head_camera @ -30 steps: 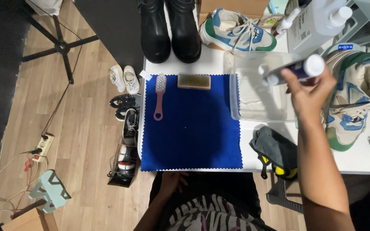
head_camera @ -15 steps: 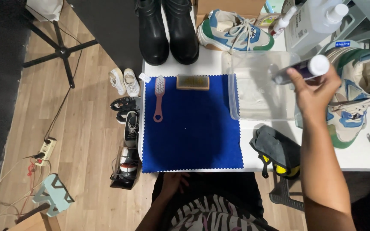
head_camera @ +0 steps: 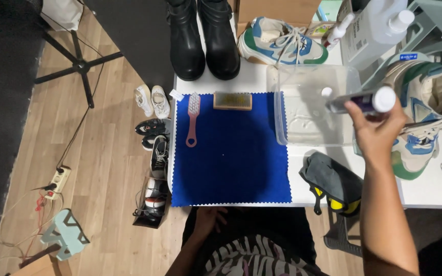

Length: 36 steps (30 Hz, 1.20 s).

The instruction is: Preparing a cleaning solution by pouring liquid from a large container into a smaller bottle and a plastic tray, then organizing brushes and a cloth on a work surface.

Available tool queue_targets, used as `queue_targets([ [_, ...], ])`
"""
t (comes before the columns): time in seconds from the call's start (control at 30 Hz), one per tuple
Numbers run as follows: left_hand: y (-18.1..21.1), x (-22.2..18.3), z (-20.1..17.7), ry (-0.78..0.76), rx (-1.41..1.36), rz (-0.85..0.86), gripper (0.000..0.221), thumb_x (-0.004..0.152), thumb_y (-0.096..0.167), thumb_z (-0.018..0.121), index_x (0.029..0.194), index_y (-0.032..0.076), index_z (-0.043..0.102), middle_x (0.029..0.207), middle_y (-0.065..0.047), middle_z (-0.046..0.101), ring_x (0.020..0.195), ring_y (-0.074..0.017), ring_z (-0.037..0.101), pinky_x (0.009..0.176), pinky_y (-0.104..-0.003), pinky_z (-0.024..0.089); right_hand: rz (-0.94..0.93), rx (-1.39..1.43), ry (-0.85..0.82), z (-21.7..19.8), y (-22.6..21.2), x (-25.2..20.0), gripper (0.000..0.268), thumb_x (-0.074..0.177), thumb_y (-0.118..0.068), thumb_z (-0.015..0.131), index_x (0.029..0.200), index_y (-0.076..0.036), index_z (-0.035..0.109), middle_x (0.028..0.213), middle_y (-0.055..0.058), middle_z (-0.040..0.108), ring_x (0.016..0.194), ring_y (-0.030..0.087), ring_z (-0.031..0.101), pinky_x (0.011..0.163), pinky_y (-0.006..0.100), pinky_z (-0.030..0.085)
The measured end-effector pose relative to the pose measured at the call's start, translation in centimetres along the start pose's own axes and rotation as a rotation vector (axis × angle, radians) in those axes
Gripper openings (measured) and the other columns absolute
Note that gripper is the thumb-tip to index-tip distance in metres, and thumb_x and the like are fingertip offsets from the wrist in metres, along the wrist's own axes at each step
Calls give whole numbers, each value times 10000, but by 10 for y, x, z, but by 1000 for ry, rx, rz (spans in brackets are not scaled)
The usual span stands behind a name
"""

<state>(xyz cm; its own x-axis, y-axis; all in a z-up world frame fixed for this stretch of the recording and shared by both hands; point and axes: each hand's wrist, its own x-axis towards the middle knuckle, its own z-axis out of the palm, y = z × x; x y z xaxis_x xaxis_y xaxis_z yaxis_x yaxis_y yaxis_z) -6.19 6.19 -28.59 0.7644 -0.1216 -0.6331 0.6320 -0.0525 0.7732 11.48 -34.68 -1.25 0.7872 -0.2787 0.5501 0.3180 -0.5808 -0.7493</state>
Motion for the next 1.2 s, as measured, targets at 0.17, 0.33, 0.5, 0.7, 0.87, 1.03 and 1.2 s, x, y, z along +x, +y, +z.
queue_targets([
  [0.17, 2, -6, 4, 28, 5, 40, 410, 1012, 233, 475, 917, -50, 755, 794, -184, 784, 453, -233, 666, 312, -263, 471, 26, 24, 110, -1, -24, -29, 404, 1003, -22, 881, 1251, 74, 577, 1115, 223, 669, 1007, 286, 686, 785, 381, 651],
  [0.33, -9, 0, 2, -30, 33, -5, 377, 1030, 199, 480, 970, -12, 787, 669, -214, 754, 341, -241, 574, 328, -256, 436, 274, 410, 355, 8, -33, -52, 373, 954, -151, 848, 1227, -91, 602, 1275, 179, 621, 1202, 278, 671, 935, 372, 703],
  [0.5, 80, -59, 12, -308, 712, 6, 417, 977, 482, 530, 1276, 230, 673, 1051, 4, 780, 827, -166, 697, 817, -297, 537, 658, 914, 632, 12, -25, -65, 523, 780, -63, 887, 1200, 41, 594, 1127, 222, 724, 941, 331, 778, 828, 356, 733],
  [0.7, 198, -127, 40, -636, 876, 269, 369, 991, 453, 519, 1201, 192, 674, 1185, -23, 723, 1054, -212, 683, 849, -376, 495, 898, 1293, 419, 10, -50, -94, 531, 846, -331, 819, 1301, -94, 682, 1103, 98, 775, 908, 221, 767, 665, 257, 631],
  [0.87, 233, -118, 89, -327, 373, 518, 380, 900, 314, 716, 1237, 154, 645, 1207, -7, 706, 1006, -126, 664, 807, -273, 529, 883, 1681, -64, 45, -56, -152, 535, 959, -600, 646, 1244, -148, 664, 868, 38, 713, 674, 152, 595, 561, 259, 451],
  [1.03, 272, -106, 114, -270, 107, 850, 581, 877, 294, 749, 1384, 128, 519, 1357, -83, 671, 1252, -190, 635, 1029, -315, 475, 1207, 1895, 74, 70, -93, -193, 541, 1016, -429, 622, 1424, -74, 588, 1374, 115, 660, 1277, 187, 604, 1134, 312, 419],
  [1.2, 255, -86, 115, -216, 35, 783, 889, 811, 244, 825, 1536, 113, 327, 1321, -120, 705, 1191, -200, 680, 994, -324, 519, 500, 360, -39, 31, -56, -205, 403, 1008, -376, 492, 1173, -17, 575, 776, 84, 552, 641, 175, 527, 588, 298, 430],
])
